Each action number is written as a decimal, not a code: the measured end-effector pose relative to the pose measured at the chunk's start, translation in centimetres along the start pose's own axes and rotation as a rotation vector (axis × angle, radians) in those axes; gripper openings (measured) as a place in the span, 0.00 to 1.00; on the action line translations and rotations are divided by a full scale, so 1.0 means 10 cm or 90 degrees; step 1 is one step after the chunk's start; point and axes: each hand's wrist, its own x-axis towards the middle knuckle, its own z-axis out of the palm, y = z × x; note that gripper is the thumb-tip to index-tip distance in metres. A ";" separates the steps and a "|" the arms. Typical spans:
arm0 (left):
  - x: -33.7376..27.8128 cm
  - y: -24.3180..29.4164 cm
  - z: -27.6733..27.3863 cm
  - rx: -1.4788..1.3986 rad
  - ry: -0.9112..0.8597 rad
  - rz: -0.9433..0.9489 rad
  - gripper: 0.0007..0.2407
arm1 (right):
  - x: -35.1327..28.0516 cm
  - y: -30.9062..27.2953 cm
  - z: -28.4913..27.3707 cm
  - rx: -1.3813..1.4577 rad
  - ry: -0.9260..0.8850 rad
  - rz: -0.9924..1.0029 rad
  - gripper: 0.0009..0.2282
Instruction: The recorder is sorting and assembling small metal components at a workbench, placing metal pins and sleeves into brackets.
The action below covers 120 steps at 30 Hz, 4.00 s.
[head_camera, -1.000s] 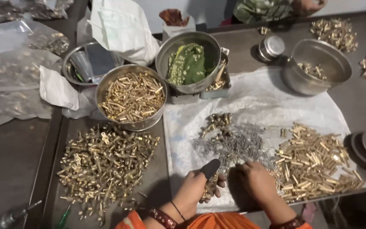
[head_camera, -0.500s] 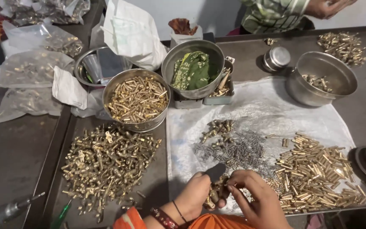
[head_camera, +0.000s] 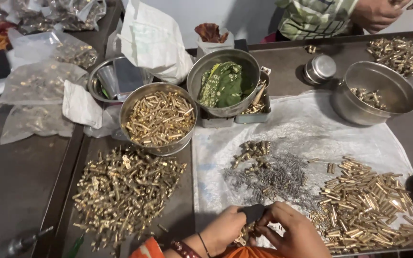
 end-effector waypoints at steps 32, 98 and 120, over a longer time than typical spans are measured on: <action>0.00 0.35 -0.10 -0.031 0.093 0.026 0.09 | 0.09 1.01 0.26 -0.192 0.006 0.184 0.11; 0.10 0.17 -0.22 0.365 -0.010 0.063 0.12 | 0.13 0.60 0.01 0.481 0.136 0.340 0.12; -0.11 0.29 0.00 0.443 -0.065 0.138 0.10 | -0.04 0.42 0.25 0.543 0.070 0.281 0.09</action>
